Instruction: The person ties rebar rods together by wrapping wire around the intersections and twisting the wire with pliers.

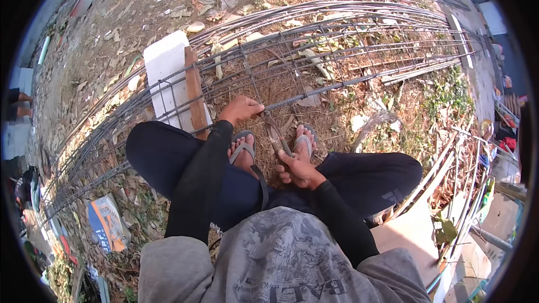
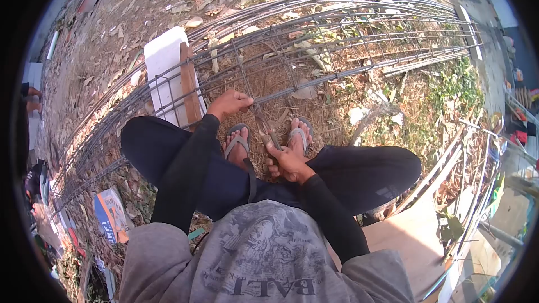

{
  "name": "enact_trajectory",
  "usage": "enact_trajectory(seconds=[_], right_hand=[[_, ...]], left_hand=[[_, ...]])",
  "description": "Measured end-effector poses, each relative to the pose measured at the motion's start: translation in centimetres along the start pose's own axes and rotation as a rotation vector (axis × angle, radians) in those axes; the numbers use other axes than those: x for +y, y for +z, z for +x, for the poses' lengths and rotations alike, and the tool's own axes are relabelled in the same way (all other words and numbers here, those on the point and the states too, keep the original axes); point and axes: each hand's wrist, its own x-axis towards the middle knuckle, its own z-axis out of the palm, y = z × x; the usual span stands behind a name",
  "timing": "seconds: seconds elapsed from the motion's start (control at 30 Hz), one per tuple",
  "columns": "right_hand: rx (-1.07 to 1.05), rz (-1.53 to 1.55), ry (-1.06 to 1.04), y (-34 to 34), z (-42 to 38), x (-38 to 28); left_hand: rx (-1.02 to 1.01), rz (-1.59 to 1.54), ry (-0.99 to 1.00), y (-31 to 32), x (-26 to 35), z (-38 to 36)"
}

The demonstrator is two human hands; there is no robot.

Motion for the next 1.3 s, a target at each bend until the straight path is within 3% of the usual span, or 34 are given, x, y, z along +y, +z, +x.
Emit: enact_trajectory(seconds=[0.07,0.1,0.2,0.3,0.4,0.5,0.63,0.73,0.77,1.07,1.17,1.27,1.3], right_hand=[[0.066,-0.177,-0.033,0.0,-0.6,-0.9],[0.230,-0.315,-0.030,1.0,-1.6,-1.9],[0.308,-0.842,-0.425,-0.7,-0.9,-2.0],[0.379,-1.123,-0.758,-0.7,-0.5,-1.2],[0.026,-0.374,-0.227,0.8,-1.8,-2.3],[-0.288,0.480,0.056,0.0,-0.2,0.6],[-0.011,-0.271,-0.123,-0.5,-0.9,-1.0],[0.629,-1.430,-0.719,-1.7,-1.6,-1.4],[0.606,-1.412,-0.564,-1.7,-1.6,-1.8],[0.626,-1.592,-0.539,0.1,-2.8,-2.6],[0.675,-1.687,-0.677,0.0,-2.9,-2.9],[0.819,-1.859,-0.515,1.4,-3.3,-3.6],[0.842,-1.853,-0.559,1.1,-2.8,-3.1]], left_hand=[[0.031,-0.066,-0.049,0.3,0.7,-0.8],[0.044,-0.013,-0.056,0.4,1.2,-1.3],[0.082,0.082,-0.040,0.6,1.9,-1.2],[0.114,0.074,-0.001,0.9,0.9,-1.0],[0.149,0.098,0.009,1.3,0.4,-0.8],[0.177,0.129,0.021,1.7,0.6,-0.8],[0.225,0.120,0.006,1.9,1.1,-1.6],[0.262,0.124,0.039,2.2,0.8,-1.4],[0.285,0.132,0.061,2.2,0.7,-1.5],[0.229,0.125,0.025,1.8,1.0,-1.4],[0.229,0.127,0.033,1.8,1.3,-1.5],[0.188,0.141,-0.015,1.6,1.4,-1.3],[0.191,0.140,-0.012,1.6,1.4,-1.3]])
